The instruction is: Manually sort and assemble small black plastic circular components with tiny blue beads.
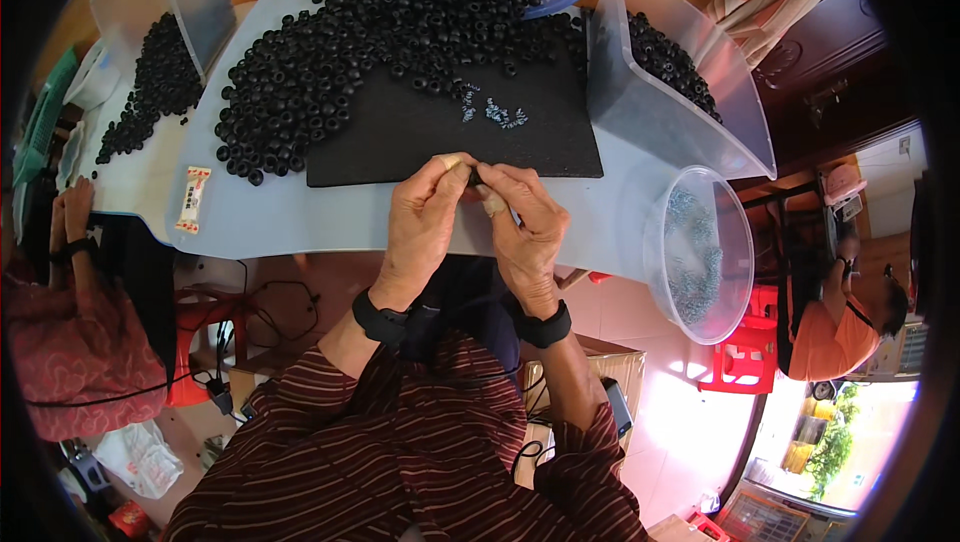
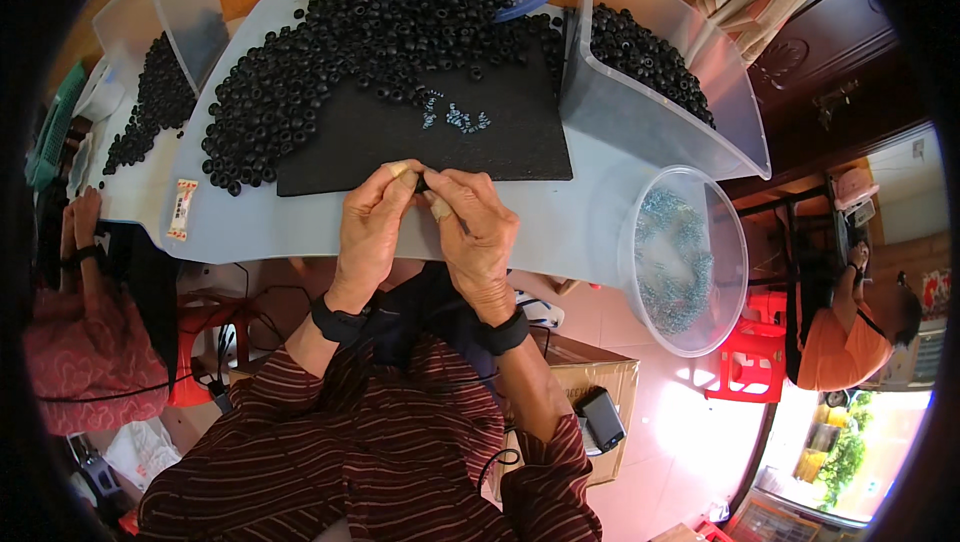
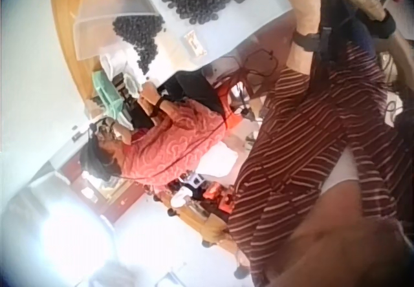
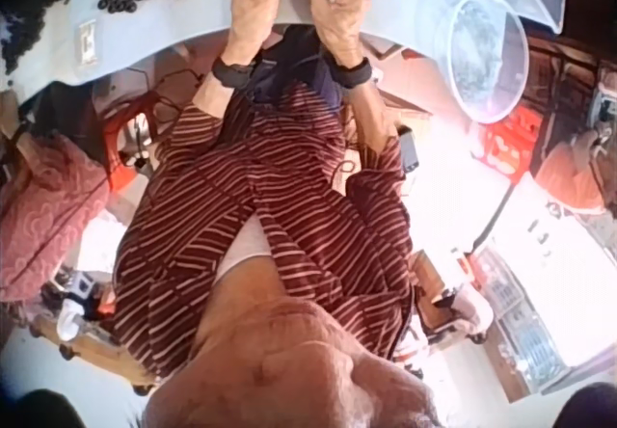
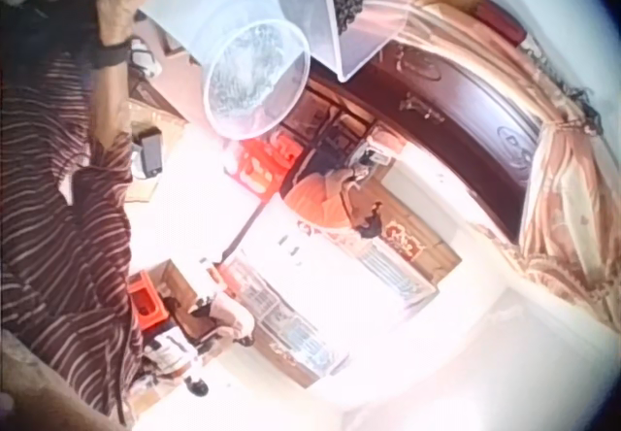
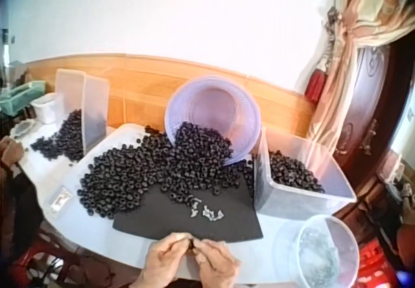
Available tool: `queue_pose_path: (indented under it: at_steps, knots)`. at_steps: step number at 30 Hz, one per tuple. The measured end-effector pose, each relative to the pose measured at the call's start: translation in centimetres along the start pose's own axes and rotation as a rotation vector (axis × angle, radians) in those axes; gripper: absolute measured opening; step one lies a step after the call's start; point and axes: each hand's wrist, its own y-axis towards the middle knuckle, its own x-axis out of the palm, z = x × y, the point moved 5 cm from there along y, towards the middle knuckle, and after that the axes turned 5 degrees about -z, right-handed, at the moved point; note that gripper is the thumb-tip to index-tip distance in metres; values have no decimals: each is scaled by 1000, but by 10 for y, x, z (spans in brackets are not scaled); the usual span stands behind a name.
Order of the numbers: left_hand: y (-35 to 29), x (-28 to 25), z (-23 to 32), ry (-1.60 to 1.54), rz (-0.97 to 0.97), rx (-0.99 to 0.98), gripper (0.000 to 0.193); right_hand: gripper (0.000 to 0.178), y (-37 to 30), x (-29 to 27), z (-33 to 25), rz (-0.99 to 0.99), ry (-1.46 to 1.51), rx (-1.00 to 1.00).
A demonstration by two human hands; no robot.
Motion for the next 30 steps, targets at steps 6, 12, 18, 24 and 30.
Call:
queue_pose_path:
  at_steps: [6, 12, 18, 24, 30]
  knots:
    - [-1, -1, 6, 243, -32, 106, 17, 19, 3, -2, 6, -138, 168, 109]
    - [-4, -1, 6, 261, -47, 65, 19, 16, 1, 0, 15, -255, 474, 196]
    - [-2, 1, 6, 205, -207, -2, 20, 14, 2, -5, 14, -163, 501, 208]
    - [-5, 7, 7, 170, -271, -56, 23, 16, 4, -7, 12, -118, 430, 184]
    - [-5, 6, 3, 290, -257, -59, 18, 19, 4, -10, 15, -132, 289, 179]
